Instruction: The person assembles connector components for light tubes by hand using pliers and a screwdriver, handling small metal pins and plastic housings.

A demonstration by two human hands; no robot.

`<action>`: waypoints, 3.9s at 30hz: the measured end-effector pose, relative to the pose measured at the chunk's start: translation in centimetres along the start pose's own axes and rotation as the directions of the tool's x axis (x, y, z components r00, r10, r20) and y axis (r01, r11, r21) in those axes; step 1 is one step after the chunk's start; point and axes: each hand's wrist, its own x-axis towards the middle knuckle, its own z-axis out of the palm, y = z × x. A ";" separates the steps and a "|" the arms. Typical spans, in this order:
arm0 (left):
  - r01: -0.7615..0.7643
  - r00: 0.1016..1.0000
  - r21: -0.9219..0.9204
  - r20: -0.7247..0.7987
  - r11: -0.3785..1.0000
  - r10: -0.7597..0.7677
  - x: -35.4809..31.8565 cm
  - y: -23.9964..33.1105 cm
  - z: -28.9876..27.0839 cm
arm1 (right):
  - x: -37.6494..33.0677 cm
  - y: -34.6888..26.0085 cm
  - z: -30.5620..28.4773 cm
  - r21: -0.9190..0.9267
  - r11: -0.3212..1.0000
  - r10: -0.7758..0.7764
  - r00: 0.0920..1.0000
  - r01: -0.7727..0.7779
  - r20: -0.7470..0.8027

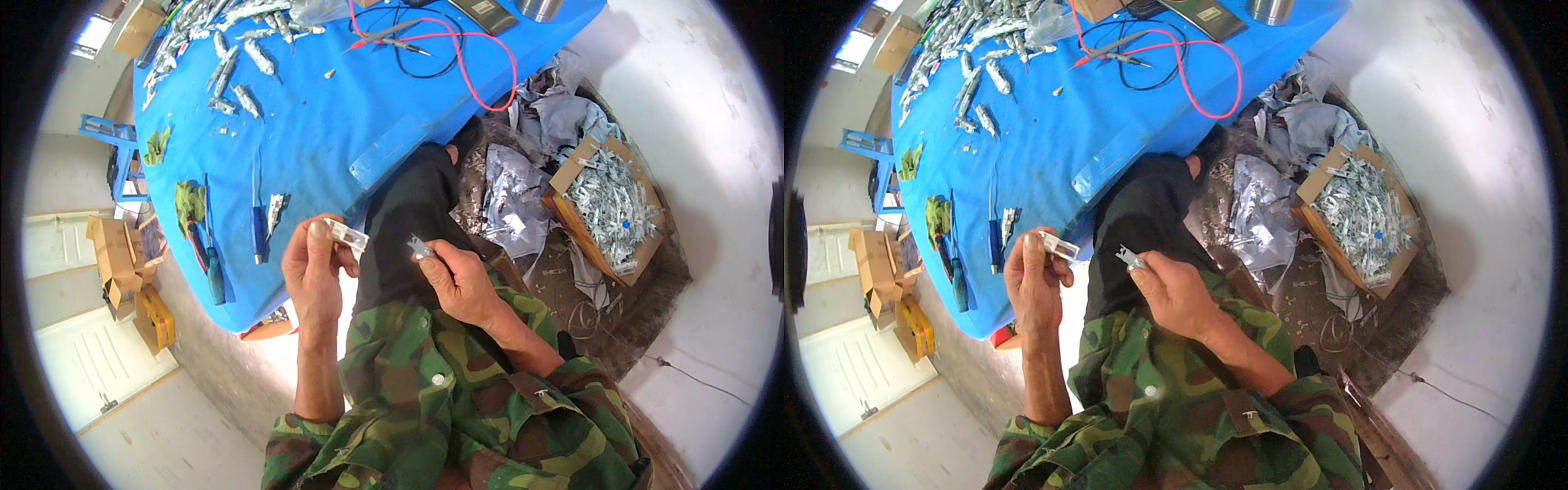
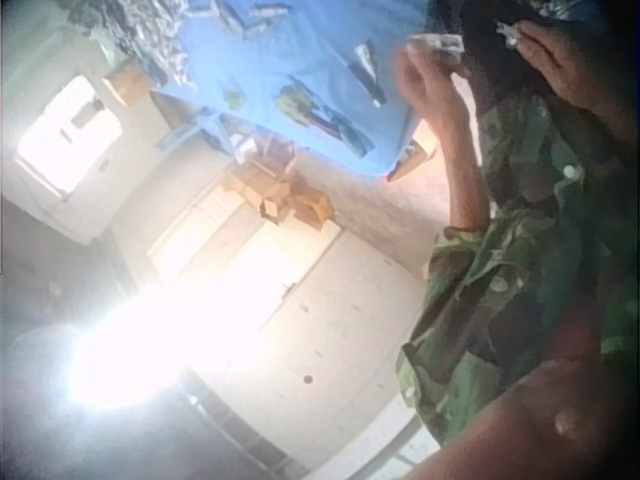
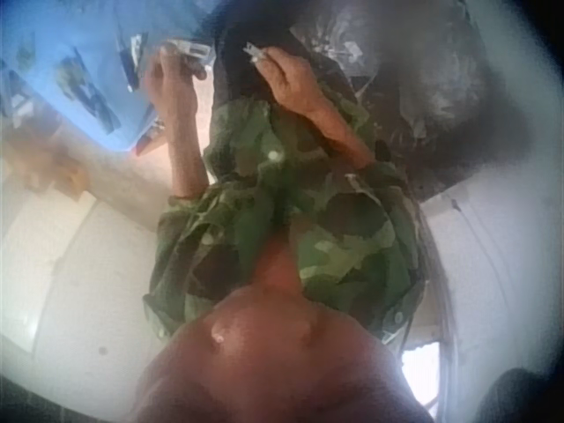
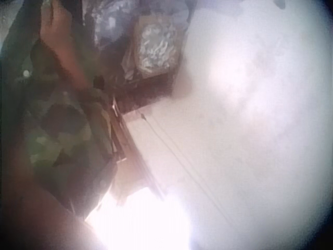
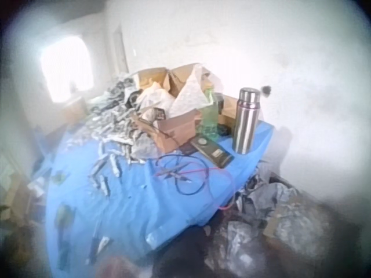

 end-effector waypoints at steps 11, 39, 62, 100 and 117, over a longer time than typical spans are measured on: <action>-0.017 0.989 -0.120 -0.147 0.993 -0.001 2.9 -0.9 -4.3 | 0.4 2.6 -0.3 0.477 0.854 0.253 0.967 -0.208 -0.032; -0.008 0.964 0.406 0.245 0.914 -0.101 -2.8 -4.9 5.2 | 0.8 4.4 -3.3 0.850 0.498 0.381 0.924 -0.171 -0.037; 0.089 0.959 0.237 0.243 0.968 -0.148 -2.7 -1.9 -0.4 | 0.6 1.3 -2.0 0.801 0.542 0.258 0.958 -0.254 0.129; 0.087 0.969 0.039 0.230 0.995 -0.094 -1.2 -2.6 -3.8 | 1.7 -1.4 1.7 0.481 0.747 0.215 0.852 -0.458 0.478; -0.190 0.863 0.941 0.024 0.281 0.504 3.8 2.1 -9.2 | 5.9 0.4 5.8 0.531 0.745 0.278 0.911 -0.404 0.304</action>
